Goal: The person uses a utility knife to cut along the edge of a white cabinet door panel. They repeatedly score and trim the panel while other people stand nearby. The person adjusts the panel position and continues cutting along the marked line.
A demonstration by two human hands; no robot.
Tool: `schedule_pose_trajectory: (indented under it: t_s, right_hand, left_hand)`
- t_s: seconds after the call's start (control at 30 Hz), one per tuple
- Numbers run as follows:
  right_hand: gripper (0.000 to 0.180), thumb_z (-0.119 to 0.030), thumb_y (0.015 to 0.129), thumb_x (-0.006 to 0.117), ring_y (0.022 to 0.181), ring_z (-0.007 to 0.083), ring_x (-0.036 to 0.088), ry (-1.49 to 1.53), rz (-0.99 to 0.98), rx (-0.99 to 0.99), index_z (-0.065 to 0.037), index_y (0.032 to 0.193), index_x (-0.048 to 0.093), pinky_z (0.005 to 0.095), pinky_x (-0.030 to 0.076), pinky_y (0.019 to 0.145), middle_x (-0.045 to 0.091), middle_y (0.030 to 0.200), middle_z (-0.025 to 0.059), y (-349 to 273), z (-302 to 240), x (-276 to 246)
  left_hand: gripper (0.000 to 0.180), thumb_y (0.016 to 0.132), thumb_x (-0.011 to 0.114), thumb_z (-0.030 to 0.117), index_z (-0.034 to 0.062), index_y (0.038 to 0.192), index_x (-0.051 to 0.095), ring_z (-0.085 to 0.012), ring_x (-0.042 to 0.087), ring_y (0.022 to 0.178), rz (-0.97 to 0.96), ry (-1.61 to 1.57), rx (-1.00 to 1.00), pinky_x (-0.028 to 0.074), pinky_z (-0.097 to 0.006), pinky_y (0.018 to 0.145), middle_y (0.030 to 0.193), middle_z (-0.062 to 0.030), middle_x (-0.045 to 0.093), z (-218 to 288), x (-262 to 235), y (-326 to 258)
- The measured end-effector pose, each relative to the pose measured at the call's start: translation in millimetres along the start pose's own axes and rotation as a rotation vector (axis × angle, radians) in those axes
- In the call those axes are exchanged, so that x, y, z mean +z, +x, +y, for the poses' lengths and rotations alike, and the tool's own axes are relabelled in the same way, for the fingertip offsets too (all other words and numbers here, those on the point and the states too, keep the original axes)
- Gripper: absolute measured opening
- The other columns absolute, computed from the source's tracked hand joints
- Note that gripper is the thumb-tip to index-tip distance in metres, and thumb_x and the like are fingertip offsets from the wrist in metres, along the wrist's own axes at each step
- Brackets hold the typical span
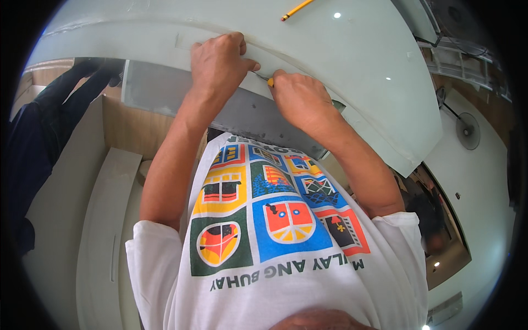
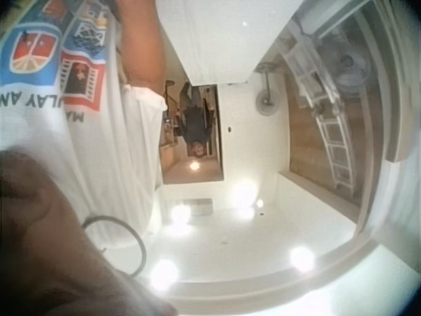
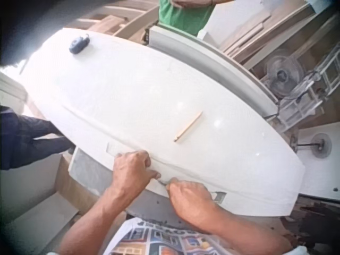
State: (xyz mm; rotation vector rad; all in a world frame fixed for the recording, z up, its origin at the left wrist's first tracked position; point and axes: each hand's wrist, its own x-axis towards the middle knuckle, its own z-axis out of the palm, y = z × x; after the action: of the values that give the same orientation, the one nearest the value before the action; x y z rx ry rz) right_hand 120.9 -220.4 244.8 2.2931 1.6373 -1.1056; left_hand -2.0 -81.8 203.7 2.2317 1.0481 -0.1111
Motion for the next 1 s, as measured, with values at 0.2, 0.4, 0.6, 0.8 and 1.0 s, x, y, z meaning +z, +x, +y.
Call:
schedule_pose_trajectory:
  t_s: [0.2, 0.4, 0.6, 0.8, 1.0]
  right_hand:
    - [0.017, -0.016, 0.095, 0.060, 0.084, 0.0405, 0.073, 0.048, 0.051, -0.012, -0.001, 0.095, 0.068, 0.0509, 0.058, 0.077, 0.073, 0.084, 0.0214, -3, 6, -2]
    - [0.029, -0.028, 0.100, 0.061, 0.091, 0.0444, 0.071, 0.008, -0.065, -0.018, 0.000, 0.101, 0.068, 0.0526, 0.056, 0.082, 0.073, 0.092, 0.0251, 0, 4, -24]
    - [0.028, -0.027, 0.101, 0.060, 0.083, 0.0462, 0.067, -0.108, 0.078, -0.240, 0.001, 0.102, 0.062, 0.0539, 0.052, 0.076, 0.070, 0.085, 0.0244, -40, 24, -97]
    - [0.030, -0.028, 0.103, 0.061, 0.079, 0.0483, 0.065, 0.198, 0.071, 0.081, 0.001, 0.103, 0.058, 0.0543, 0.050, 0.073, 0.067, 0.080, 0.0262, -43, 40, -25]
    - [0.025, -0.025, 0.102, 0.061, 0.084, 0.0437, 0.070, 0.264, 0.109, 0.084, 0.000, 0.100, 0.059, 0.0523, 0.055, 0.076, 0.072, 0.087, 0.0227, -28, 22, 0]
  left_hand:
    - [0.042, 0.066, 0.093, 0.033, 0.0059, 0.083, 0.066, -0.0312, 0.067, 0.072, 0.020, 0.010, 0.062, 0.047, -0.042, 0.073, 0.074, -0.0108, 0.069, 5, -6, -1]
    - [0.045, 0.065, 0.092, 0.036, 0.0061, 0.083, 0.063, -0.0318, 0.068, 0.080, -0.038, 0.055, 0.043, 0.047, -0.044, 0.074, 0.076, -0.0113, 0.070, 8, -15, 4]
    - [0.046, 0.063, 0.092, 0.037, 0.0065, 0.083, 0.064, -0.0321, 0.068, 0.075, -0.002, 0.058, -0.005, 0.048, -0.043, 0.074, 0.073, -0.0106, 0.069, 6, -13, 8]
    - [0.045, 0.062, 0.094, 0.035, 0.0063, 0.083, 0.066, -0.0290, 0.064, 0.066, 0.048, 0.026, 0.007, 0.048, -0.040, 0.074, 0.065, -0.0084, 0.066, 7, -6, 7]
    - [0.045, 0.061, 0.094, 0.034, 0.0056, 0.082, 0.066, -0.0256, 0.063, 0.062, 0.003, 0.038, -0.036, 0.049, -0.038, 0.069, 0.064, -0.0073, 0.065, 12, -11, 1]
